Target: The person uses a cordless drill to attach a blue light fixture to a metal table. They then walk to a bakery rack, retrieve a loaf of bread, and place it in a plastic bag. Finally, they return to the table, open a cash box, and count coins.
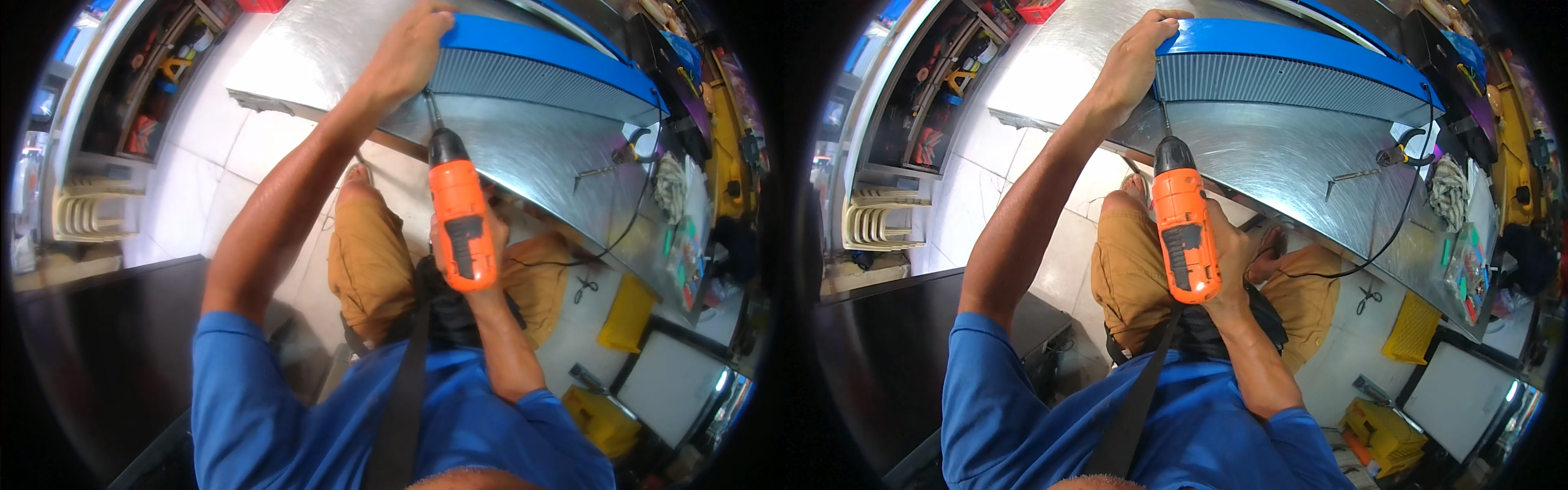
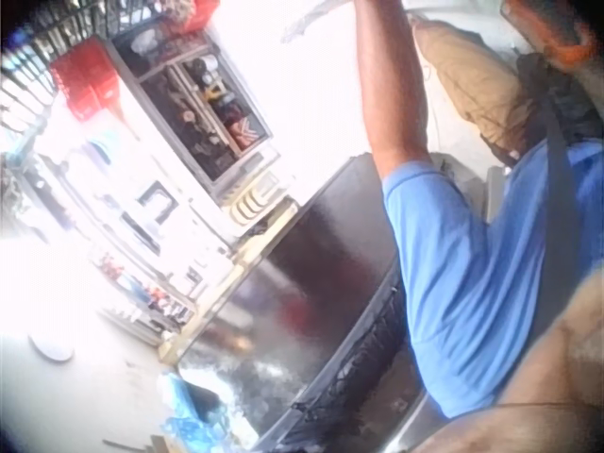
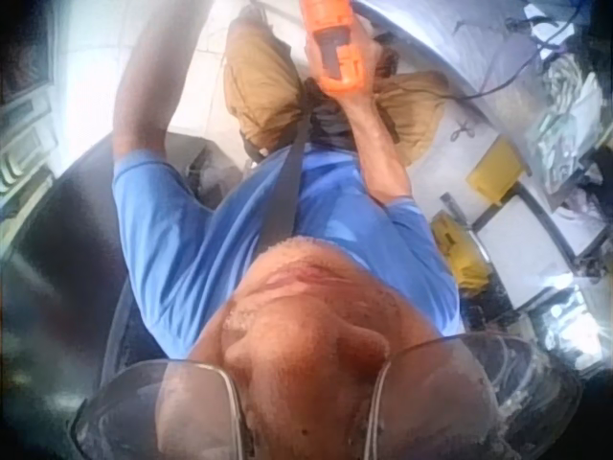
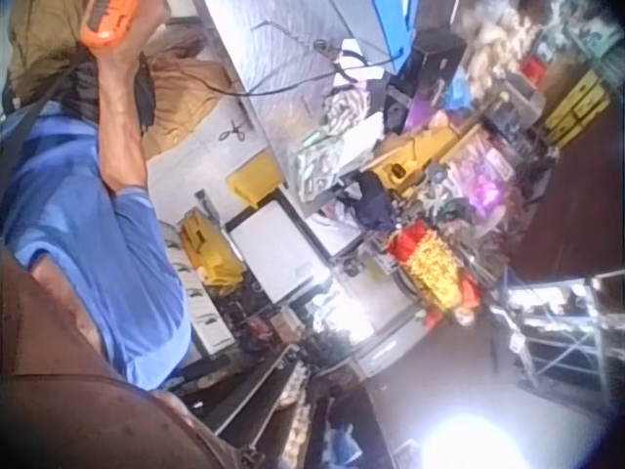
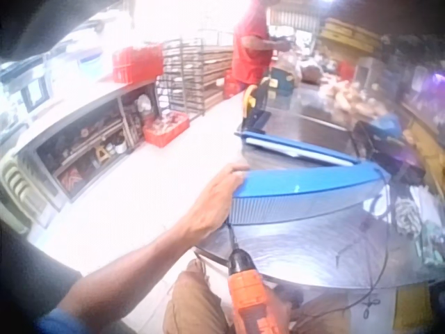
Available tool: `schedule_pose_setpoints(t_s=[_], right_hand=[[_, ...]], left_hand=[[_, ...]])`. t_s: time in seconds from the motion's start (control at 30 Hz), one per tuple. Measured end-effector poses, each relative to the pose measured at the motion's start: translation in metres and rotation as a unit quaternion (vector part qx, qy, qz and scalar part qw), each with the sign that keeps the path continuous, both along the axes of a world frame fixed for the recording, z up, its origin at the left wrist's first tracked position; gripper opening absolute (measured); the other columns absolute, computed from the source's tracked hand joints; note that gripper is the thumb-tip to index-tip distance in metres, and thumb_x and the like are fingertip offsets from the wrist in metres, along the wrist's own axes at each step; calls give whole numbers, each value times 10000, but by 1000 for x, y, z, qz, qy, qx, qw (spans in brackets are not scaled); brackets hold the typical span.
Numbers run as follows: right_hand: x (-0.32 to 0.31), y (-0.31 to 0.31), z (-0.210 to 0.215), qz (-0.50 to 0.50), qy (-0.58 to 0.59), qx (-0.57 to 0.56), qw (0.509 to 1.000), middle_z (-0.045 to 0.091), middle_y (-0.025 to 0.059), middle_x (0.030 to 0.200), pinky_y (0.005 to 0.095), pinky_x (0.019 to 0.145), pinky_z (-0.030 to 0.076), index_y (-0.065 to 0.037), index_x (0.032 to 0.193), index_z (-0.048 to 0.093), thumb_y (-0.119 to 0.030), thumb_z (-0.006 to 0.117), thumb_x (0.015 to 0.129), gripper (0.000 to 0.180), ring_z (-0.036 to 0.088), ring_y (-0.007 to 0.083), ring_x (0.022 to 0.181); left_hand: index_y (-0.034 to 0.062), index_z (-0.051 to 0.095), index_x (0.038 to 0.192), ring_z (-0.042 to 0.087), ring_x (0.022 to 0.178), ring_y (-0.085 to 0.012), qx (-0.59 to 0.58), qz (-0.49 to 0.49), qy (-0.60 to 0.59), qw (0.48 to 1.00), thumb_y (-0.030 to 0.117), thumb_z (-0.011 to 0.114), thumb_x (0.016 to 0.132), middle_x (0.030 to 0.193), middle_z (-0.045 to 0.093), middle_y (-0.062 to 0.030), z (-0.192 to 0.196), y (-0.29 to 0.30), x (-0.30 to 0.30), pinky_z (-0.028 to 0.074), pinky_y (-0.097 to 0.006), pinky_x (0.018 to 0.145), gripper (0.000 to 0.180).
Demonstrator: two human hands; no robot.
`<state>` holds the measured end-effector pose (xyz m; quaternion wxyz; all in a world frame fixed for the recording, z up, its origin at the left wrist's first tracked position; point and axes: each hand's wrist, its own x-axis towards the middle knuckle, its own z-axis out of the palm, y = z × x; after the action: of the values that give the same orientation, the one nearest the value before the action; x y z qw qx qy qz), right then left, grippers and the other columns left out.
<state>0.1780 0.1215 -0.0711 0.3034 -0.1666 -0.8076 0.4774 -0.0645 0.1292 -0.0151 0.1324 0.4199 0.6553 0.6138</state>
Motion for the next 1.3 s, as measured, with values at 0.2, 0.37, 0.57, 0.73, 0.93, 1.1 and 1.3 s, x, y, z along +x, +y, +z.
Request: schedule_pose_setpoints(t_s=[0.2,0.37,0.57,0.73,0.93,1.1,1.3], right_hand=[[2,-1,0,10,8,-29,1000,689,78,748,274,597,535,-2,1012,623,-16,729,801,237,680,162,637],[2,-2,-1,11,8,-26,1000,692,71,764,272,607,534,-9,1016,626,-3,725,796,242,671,155,642],[4,0,-1,19,-3,-42,999,689,71,773,271,601,532,-8,1017,627,2,722,795,242,666,151,640],[4,2,-3,16,-5,-29,999,684,82,776,274,594,531,-7,999,624,-5,734,778,247,671,166,636],[3,2,-2,13,6,-19,1000,670,92,762,293,590,528,-10,977,628,-3,740,763,242,669,208,632],[1,1,16,13,3,-19,1000,673,97,767,312,605,526,-7,959,631,-15,748,754,236,669,215,642],[0,0,17,1,-35,-74,997,689,99,774,312,609,522,-8,958,634,-13,746,761,227,668,203,653]], left_hand=[[-46,554,1235,538,1116,-227,-11,21,9,1000,228,388,994,1168,603,-171,-4,3,2,379,-329,1018,402],[-50,543,1247,535,1133,-236,-18,23,2,1000,234,381,1001,1184,598,-186,-6,4,2,377,-337,1028,409],[-49,545,1237,537,1121,-235,-24,32,7,999,240,380,1006,1171,599,-183,-7,4,2,384,-342,1021,405],[-46,549,1226,539,1098,-231,-21,31,12,999,240,380,1006,1148,603,-178,-7,5,4,390,-340,1006,398],[-44,556,1213,540,1063,-224,-18,30,-7,999,234,387,995,1110,608,-166,-7,4,5,395,-339,986,392],[-46,563,1206,538,1053,-221,-24,52,-3,998,226,394,987,1094,610,-158,-7,7,5,396,-340,984,388],[-44,573,1192,539,1073,-235,-6,55,-21,998,229,400,987,1112,611,-161,-6,8,5,394,-351,992,382]])
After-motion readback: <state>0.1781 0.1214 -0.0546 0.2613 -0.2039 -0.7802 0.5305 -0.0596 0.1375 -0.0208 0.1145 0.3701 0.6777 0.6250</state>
